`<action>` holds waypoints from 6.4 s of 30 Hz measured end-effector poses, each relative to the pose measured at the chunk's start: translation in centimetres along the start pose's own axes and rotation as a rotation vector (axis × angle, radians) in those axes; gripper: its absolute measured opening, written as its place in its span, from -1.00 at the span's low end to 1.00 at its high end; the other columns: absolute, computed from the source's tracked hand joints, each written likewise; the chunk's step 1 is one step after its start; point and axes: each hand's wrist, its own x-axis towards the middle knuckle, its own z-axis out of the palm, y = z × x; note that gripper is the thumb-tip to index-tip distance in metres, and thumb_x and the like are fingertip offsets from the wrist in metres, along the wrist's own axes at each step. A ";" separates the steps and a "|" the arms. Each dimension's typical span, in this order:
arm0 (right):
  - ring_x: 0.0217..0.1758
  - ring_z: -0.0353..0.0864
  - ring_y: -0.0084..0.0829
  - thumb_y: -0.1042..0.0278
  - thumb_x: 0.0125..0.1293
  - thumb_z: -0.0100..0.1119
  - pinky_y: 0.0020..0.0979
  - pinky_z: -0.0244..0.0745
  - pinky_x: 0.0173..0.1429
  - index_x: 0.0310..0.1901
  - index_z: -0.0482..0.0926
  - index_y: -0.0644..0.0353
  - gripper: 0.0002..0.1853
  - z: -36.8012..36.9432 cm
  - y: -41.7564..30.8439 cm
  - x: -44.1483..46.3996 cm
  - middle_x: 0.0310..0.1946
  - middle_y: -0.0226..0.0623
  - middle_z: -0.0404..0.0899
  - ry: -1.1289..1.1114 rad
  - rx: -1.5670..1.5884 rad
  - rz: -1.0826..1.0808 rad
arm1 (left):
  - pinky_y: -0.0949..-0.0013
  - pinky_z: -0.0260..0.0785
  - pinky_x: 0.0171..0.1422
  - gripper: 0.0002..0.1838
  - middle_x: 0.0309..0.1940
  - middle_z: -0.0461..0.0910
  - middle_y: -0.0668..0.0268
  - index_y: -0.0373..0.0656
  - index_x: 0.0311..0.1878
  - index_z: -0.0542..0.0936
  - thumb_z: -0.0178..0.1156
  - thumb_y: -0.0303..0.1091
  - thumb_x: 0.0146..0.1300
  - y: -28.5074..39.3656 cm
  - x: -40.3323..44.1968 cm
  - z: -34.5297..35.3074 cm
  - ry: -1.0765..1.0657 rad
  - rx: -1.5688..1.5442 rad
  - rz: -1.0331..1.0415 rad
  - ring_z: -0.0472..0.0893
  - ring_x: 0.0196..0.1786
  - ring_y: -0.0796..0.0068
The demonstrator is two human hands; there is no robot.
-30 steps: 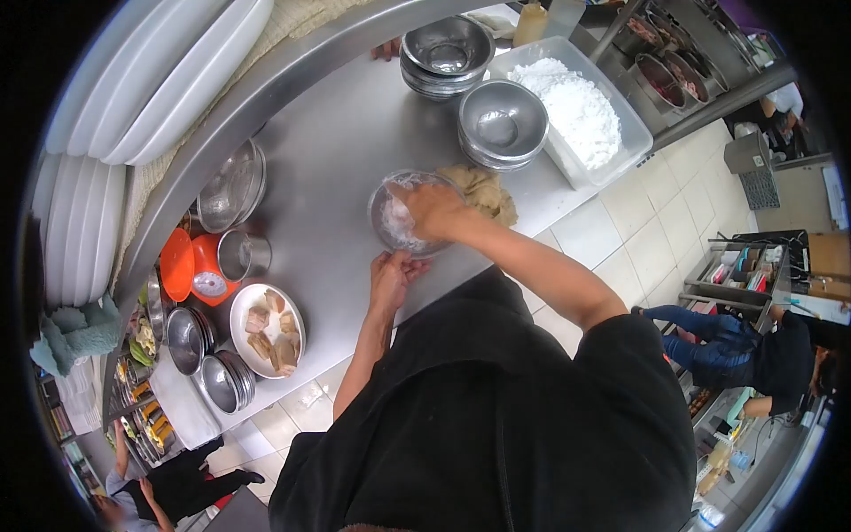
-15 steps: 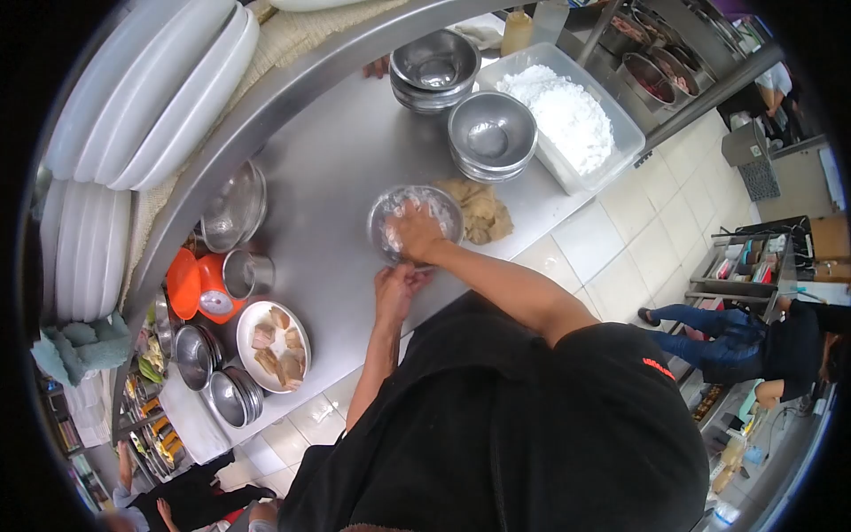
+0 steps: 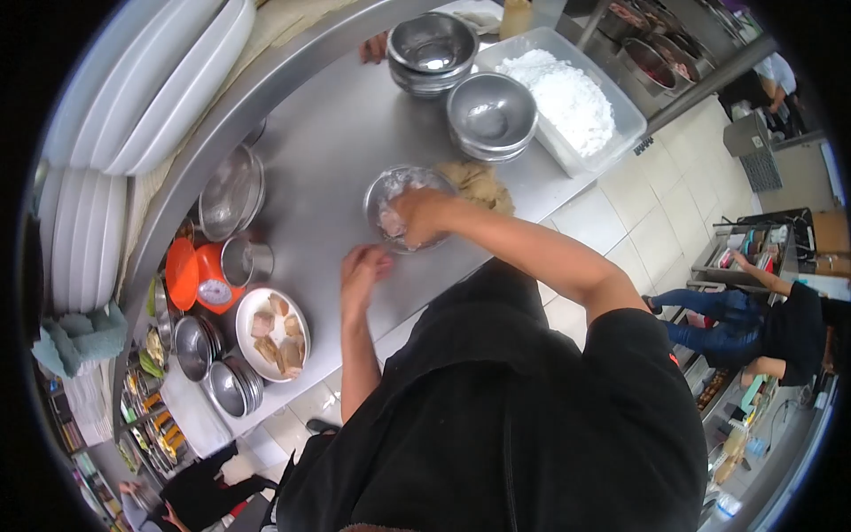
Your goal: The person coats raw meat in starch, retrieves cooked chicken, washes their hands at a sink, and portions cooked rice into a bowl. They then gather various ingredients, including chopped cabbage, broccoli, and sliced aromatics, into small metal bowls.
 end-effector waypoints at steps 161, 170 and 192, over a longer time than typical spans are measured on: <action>0.05 0.52 -0.06 0.09 0.10 0.11 -0.17 0.43 0.12 -0.05 0.58 0.10 -0.59 -14.4 66.1 -14.8 -0.06 -0.01 0.55 0.845 -0.087 0.635 | 0.39 0.50 -0.61 -0.85 -0.52 0.57 0.15 -0.33 -0.39 0.51 0.11 -0.56 -0.12 22.7 17.2 36.4 -0.177 -0.437 0.105 0.56 -0.62 0.40; -0.14 0.62 -0.13 0.22 -0.02 0.24 -0.30 0.52 -0.02 -0.22 0.64 0.13 -0.70 -15.3 65.1 -15.3 -0.27 0.00 0.62 1.153 0.265 0.941 | 0.32 0.55 -0.55 -0.81 -0.53 0.58 0.13 -0.36 -0.34 0.49 0.09 -0.56 -0.12 22.7 16.6 37.7 -0.240 -0.403 0.088 0.60 -0.60 0.33; -0.33 0.64 -0.30 0.57 0.13 0.12 -0.43 0.49 -0.11 -0.13 0.58 0.32 -0.77 -19.6 26.3 -14.8 -0.31 -0.14 0.65 0.731 0.225 -0.174 | 0.33 0.45 -0.69 -0.87 -0.60 0.48 0.18 -0.35 -0.47 0.44 0.12 -0.58 -0.19 20.7 11.2 30.5 -0.143 -0.604 0.139 0.53 -0.66 0.30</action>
